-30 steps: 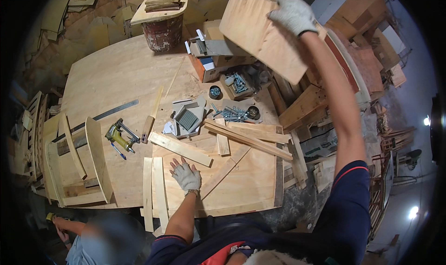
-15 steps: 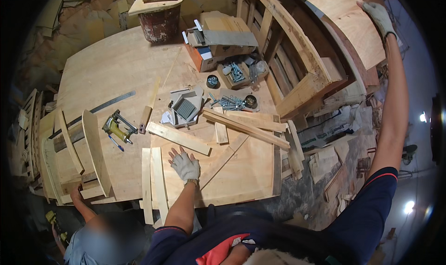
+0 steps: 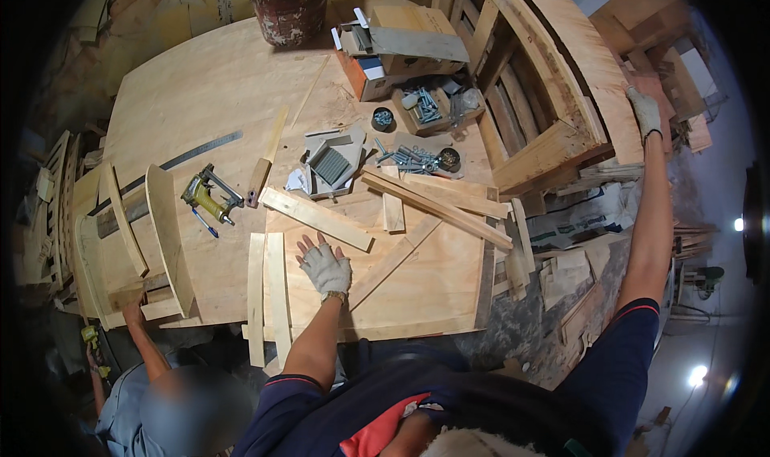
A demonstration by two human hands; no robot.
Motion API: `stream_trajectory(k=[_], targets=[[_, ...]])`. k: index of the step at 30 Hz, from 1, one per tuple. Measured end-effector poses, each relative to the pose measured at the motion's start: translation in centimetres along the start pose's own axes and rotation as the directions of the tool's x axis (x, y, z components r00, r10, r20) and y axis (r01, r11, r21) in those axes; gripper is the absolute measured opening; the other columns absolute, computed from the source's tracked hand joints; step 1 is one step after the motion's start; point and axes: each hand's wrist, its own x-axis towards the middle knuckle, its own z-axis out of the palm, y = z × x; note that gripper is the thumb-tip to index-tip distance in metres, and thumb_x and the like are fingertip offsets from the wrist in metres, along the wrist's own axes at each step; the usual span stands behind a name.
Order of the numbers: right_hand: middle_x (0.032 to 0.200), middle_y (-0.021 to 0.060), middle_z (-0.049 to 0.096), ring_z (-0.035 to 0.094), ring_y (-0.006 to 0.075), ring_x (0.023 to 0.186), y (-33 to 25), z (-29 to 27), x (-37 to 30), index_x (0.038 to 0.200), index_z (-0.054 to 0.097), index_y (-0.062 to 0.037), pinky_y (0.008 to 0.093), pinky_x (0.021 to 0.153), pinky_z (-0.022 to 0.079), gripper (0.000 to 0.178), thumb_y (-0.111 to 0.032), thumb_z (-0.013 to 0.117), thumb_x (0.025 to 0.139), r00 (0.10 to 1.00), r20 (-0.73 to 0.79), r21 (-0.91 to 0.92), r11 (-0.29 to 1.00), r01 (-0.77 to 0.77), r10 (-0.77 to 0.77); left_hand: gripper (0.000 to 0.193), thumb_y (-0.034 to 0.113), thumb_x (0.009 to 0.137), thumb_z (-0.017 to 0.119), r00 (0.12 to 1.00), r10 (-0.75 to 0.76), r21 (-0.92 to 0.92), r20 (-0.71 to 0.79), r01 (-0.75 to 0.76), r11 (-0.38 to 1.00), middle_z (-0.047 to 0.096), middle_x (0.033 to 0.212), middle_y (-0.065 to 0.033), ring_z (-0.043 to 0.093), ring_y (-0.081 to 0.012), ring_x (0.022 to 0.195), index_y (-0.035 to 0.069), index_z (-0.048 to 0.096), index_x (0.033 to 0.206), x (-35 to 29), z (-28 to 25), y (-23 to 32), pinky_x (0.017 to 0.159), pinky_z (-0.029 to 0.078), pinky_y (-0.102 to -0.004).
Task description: The person assembles a wooden chair frame using a pneumatic nail gun. They position wooden planks, drive nails into joints, and reposition the frame to attach additional pieces. The person also handles small boxes of fasteners and moves parts around the workbench.
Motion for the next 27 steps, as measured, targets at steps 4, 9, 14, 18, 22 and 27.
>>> stream_trajectory(k=[4,9,14,18,22,27], targets=[[0.123,0.0293,0.070,0.066,0.0408,0.121,-7.7,-4.6,-2.8,0.130,0.067,-0.0016,0.0471,0.099,0.052,0.079,-0.067,0.065,0.087,0.997,-0.057,-0.432,0.902,0.017,-0.046,0.069,0.035,0.098,0.054,1.000,0.007,0.012,-0.003,-0.007,1.000,0.021,0.169,-0.0281,0.010,-0.0469,0.158,0.007,0.038,0.159,0.0,0.2,0.1,0.126,0.006,-0.0628],[0.117,0.0214,0.072,0.071,0.0345,0.108,-24.4,-4.0,-9.0,0.131,0.065,-0.0031,0.0440,0.092,0.056,0.067,-0.054,0.071,0.088,0.794,-0.282,-0.290,0.837,0.464,-0.538,0.071,0.038,0.098,0.056,1.000,0.012,0.022,-0.022,-0.011,1.000,0.022,0.169,-0.0280,0.012,-0.0471,0.158,0.008,0.038,0.159,0.0,0.4,0.1,0.126,0.007,-0.0633],[0.088,0.0068,0.071,0.066,0.0110,0.069,-36.1,13.4,-11.3,0.106,0.070,-0.0045,0.0275,0.070,0.056,0.044,-0.047,0.070,0.097,0.735,0.258,0.797,0.568,0.204,-0.627,0.076,0.044,0.096,0.059,1.000,0.001,0.025,-0.013,-0.001,1.000,0.021,0.169,-0.0283,0.012,-0.0473,0.158,0.008,0.038,0.159,0.0,0.1,0.2,0.126,0.007,-0.0633],[0.104,0.0138,0.069,0.067,0.0286,0.086,-42.3,29.8,-13.8,0.119,0.060,-0.0043,0.0438,0.084,0.056,0.046,-0.047,0.064,0.101,0.597,0.758,0.640,0.121,-0.759,-0.264,0.078,0.045,0.095,0.060,1.000,-0.011,0.036,0.018,0.011,0.999,0.021,0.169,-0.0291,0.011,-0.0474,0.158,0.007,0.038,0.159,0.1,-0.2,0.4,0.126,0.006,-0.0631],[0.127,0.0179,0.060,0.063,0.0344,0.105,-46.4,38.8,-15.1,0.130,0.047,-0.0040,0.0490,0.092,0.054,0.065,-0.060,0.059,0.099,0.533,0.768,0.511,-0.162,-0.844,-0.356,0.079,0.045,0.095,0.060,0.999,-0.021,0.017,0.050,0.020,1.000,0.020,0.169,-0.0293,0.009,-0.0470,0.158,0.007,0.037,0.160,0.0,-0.7,0.4,0.126,0.005,-0.0631],[0.109,0.0149,0.065,0.064,0.0334,0.094,-49.9,42.2,-11.9,0.122,0.052,-0.0019,0.0459,0.088,0.054,0.055,-0.054,0.038,0.108,0.643,0.646,0.510,-0.394,-0.765,-0.412,0.079,0.044,0.095,0.060,0.996,-0.039,-0.003,0.081,0.040,0.999,0.019,0.169,-0.0293,0.009,-0.0469,0.158,0.007,0.037,0.160,0.0,-0.8,0.4,0.126,0.005,-0.0632]])
